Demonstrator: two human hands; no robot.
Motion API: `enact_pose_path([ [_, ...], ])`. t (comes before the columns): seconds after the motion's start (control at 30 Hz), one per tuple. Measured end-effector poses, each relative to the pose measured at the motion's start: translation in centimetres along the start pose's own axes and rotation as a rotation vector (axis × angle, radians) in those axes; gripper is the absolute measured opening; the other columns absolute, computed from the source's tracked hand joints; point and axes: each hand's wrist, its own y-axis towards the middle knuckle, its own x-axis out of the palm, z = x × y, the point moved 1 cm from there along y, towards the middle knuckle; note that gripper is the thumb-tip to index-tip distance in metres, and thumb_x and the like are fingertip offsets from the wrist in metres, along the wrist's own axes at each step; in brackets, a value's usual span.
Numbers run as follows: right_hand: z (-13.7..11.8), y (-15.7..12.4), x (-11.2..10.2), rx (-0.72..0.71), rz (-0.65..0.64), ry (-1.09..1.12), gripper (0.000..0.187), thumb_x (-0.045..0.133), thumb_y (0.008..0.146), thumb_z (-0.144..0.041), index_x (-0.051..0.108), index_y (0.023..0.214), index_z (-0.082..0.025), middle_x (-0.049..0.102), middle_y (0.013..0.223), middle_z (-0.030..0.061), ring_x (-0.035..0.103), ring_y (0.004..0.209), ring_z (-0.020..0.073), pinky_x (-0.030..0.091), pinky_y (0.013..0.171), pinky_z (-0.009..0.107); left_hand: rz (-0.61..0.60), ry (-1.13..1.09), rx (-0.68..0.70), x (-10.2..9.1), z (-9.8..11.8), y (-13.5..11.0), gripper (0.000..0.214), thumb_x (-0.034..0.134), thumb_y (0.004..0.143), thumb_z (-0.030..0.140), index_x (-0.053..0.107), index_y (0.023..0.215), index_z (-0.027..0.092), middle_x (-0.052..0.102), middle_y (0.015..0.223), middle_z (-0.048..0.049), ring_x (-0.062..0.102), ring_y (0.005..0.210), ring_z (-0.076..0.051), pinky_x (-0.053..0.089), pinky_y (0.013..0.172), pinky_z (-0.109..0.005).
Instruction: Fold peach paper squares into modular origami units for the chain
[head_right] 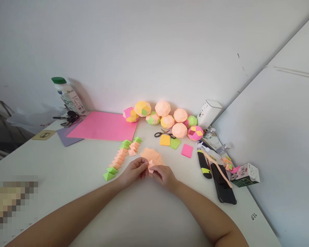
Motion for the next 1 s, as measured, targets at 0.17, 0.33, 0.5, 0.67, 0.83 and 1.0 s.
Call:
enact_pose_path([
  [0.17,0.0,0.19,-0.02,-0.011,0.017,0.039,0.016,0.043,0.087,-0.019,0.059,0.09,-0.022,0.063,0.068,0.0022,0.056,0.056,0.0131,0.046,0.054,0.025,-0.003,0.035,0.007,0.08,-0.11,0.04,0.034,0.054,0.078,0.051,0.046,0.077,0.018,0.054,0.053,0.0046,0.045,0.044,-0.008,0.034,0.045,-0.02],
  [0.33,-0.23,0.54,-0.18,0.024,0.05,0.088,0.014,0.049,0.086,-0.024,0.063,0.086,-0.023,0.06,0.065,0.002,0.054,0.056,0.0135,0.045,0.054,0.026,-0.01,0.063,0.015,0.19,-0.23,0.07,0.032,0.053,0.079,0.049,0.047,0.078,0.018,0.05,0.051,0.006,0.041,0.043,-0.007,0.029,0.044,-0.019],
  [0.5,-0.07,0.42,-0.33,0.021,0.098,0.137,0.016,0.051,0.087,-0.023,0.066,0.091,-0.022,0.065,0.065,0.0023,0.06,0.056,0.0132,0.05,0.056,0.025,-0.026,0.061,0.058,0.37,-0.4,-0.09,0.032,0.054,0.08,0.047,0.049,0.092,0.017,0.048,0.059,0.0055,0.044,0.05,-0.008,0.032,0.048,-0.021],
  [0.67,0.06,0.43,-0.42,0.032,0.123,0.181,0.016,0.053,0.087,-0.023,0.067,0.095,-0.021,0.067,0.073,0.0038,0.062,0.061,0.0126,0.052,0.059,0.025,-0.072,0.085,0.106,0.25,-0.51,-0.2,0.033,0.054,0.081,0.041,0.048,0.103,0.017,0.05,0.065,0.0043,0.047,0.055,-0.008,0.034,0.051,-0.021],
  [0.83,-0.05,0.71,-0.46,0.072,0.117,0.243,0.016,0.056,0.085,-0.023,0.07,0.094,-0.022,0.063,0.076,0.0046,0.06,0.064,0.0133,0.052,0.058,0.025,-0.055,0.078,0.094,0.12,-0.56,-0.12,0.029,0.054,0.081,0.037,0.047,0.1,0.017,0.053,0.066,0.0034,0.048,0.054,-0.008,0.036,0.052,-0.021],
  [1.0,0.27,0.7,-0.42,0.185,0.111,0.304,0.015,0.061,0.082,-0.026,0.072,0.091,-0.022,0.059,0.079,0.0056,0.058,0.068,0.0147,0.053,0.058,0.027,-0.03,0.086,0.091,0.17,-0.59,-0.1,0.029,0.056,0.08,0.036,0.047,0.099,0.017,0.052,0.065,0.0041,0.047,0.054,-0.008,0.036,0.052,-0.022],
])
